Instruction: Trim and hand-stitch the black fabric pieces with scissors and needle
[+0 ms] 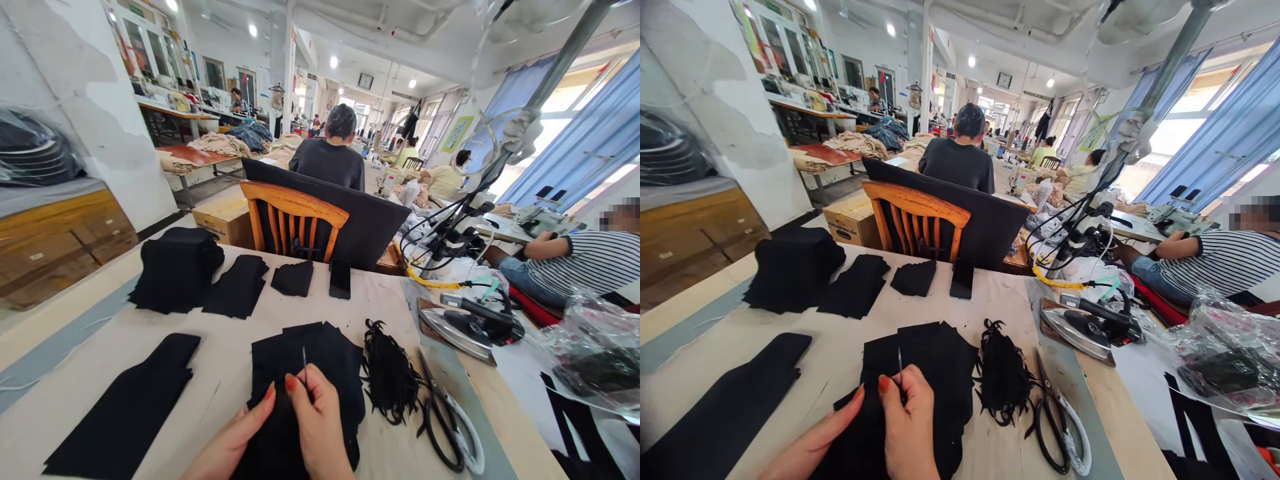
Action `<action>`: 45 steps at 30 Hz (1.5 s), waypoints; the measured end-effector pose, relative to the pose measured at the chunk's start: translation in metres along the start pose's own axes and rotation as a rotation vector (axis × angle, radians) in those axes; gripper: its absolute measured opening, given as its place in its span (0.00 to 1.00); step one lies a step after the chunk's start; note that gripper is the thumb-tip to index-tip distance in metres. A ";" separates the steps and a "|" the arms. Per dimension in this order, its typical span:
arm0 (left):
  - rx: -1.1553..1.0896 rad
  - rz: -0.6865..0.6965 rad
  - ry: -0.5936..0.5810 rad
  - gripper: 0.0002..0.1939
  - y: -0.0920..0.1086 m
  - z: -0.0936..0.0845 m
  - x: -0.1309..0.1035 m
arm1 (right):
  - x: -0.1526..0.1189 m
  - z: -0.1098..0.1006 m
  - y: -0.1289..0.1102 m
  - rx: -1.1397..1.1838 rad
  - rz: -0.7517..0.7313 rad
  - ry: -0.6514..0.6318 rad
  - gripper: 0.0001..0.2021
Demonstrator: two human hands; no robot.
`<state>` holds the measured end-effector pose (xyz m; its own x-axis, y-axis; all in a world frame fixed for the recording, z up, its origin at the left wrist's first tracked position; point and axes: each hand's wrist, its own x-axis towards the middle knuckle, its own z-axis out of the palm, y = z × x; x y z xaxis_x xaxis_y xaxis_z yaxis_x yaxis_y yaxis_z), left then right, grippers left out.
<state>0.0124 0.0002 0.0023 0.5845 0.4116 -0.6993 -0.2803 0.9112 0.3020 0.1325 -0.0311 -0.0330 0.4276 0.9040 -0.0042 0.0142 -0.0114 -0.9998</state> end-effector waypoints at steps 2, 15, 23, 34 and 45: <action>0.003 0.025 -0.001 0.09 0.001 0.002 -0.001 | -0.002 -0.004 -0.002 -0.020 -0.077 0.064 0.09; 0.250 0.557 0.121 0.09 0.003 -0.004 0.017 | -0.010 -0.007 -0.011 -0.360 -0.536 0.117 0.09; 0.177 0.521 0.226 0.12 0.011 -0.003 0.013 | -0.014 -0.005 0.001 -0.155 -0.362 0.082 0.15; 0.378 0.712 0.098 0.11 0.012 0.000 0.003 | -0.025 -0.003 0.007 -0.269 -0.580 0.105 0.10; 0.770 1.211 0.087 0.13 0.007 -0.004 0.001 | -0.022 0.000 -0.017 -0.592 -0.838 0.234 0.13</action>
<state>0.0083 0.0067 0.0009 0.2339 0.9497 0.2082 -0.0719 -0.1967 0.9778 0.1228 -0.0510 -0.0157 0.2397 0.6148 0.7513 0.7984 0.3155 -0.5129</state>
